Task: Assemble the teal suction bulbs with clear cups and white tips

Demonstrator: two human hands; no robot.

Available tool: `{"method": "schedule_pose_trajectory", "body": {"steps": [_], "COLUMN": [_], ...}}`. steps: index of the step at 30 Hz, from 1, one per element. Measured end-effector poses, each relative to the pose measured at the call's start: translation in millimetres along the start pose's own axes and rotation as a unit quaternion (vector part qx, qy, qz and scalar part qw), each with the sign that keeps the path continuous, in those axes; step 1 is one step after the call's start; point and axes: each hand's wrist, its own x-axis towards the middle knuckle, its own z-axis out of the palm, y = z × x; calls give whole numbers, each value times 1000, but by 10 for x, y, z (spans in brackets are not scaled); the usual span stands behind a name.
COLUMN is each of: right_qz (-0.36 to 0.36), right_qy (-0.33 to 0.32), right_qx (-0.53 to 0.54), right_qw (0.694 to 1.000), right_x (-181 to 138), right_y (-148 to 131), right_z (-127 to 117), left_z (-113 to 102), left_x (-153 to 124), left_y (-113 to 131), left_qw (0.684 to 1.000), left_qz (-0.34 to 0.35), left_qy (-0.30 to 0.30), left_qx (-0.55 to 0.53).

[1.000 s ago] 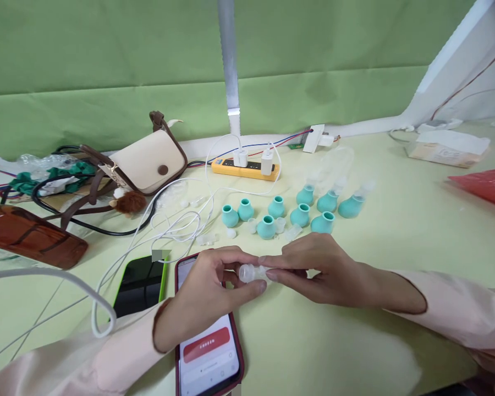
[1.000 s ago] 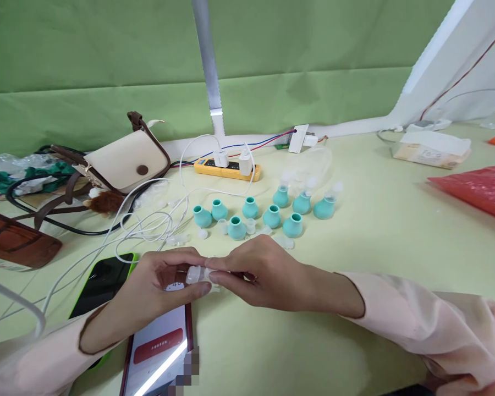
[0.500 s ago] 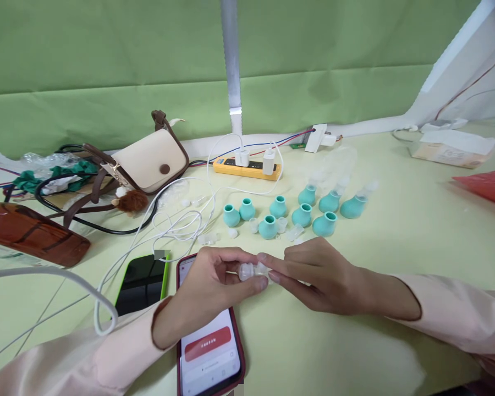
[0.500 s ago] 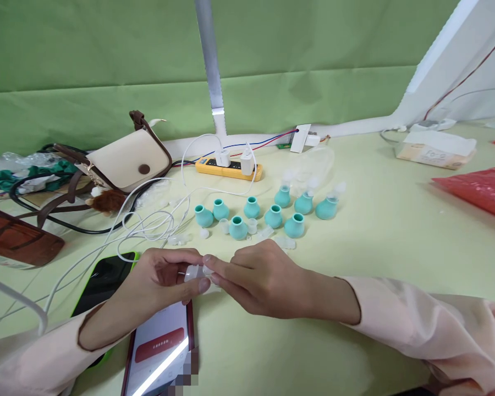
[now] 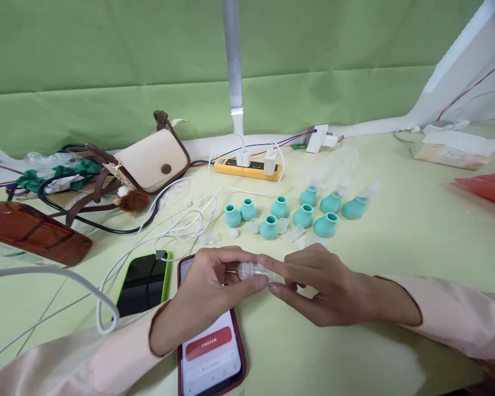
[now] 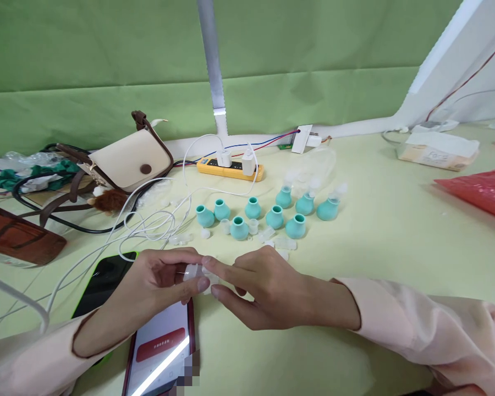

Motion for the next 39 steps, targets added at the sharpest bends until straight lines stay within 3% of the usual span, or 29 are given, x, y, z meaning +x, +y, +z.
{"method": "schedule_pose_trajectory", "body": {"steps": [7,11,15,20,23,26,29,33,35,39], "right_qz": [-21,-27,-58,-93,-35,54,180,350,357,350], "right_qy": [55,78,62,39,57,82,74,-33,-65,-78], "right_qx": [-66,-79,-106,-79,-3,154,297,417,452,455], "right_qw": [996,993,991,992,998,983,935,838,815,815], "right_x": [-61,-67,-61,-57,-48,-14,44,111,122,94], "right_y": [10,-13,15,59,15,-60,-96,-58,-37,-40], "right_z": [80,79,37,25,46,42,0,-49,-50,-24], "left_z": [10,32,70,95,86,82,87,85,83,88], "left_x": [-8,19,-7,-48,-54,-71,-99,-115,-110,-114], "left_y": [-55,-94,-47,-32,-61,-85,-105,-120,-124,-156], "left_qw": [999,999,998,999,999,992,974,938,932,921], "left_qz": [-7,-37,-64,-46,2,56,152,272,279,302], "left_qy": [-30,-7,14,12,35,65,80,70,68,65], "left_qx": [-16,-37,-25,-12,21,88,146,202,220,237]}}
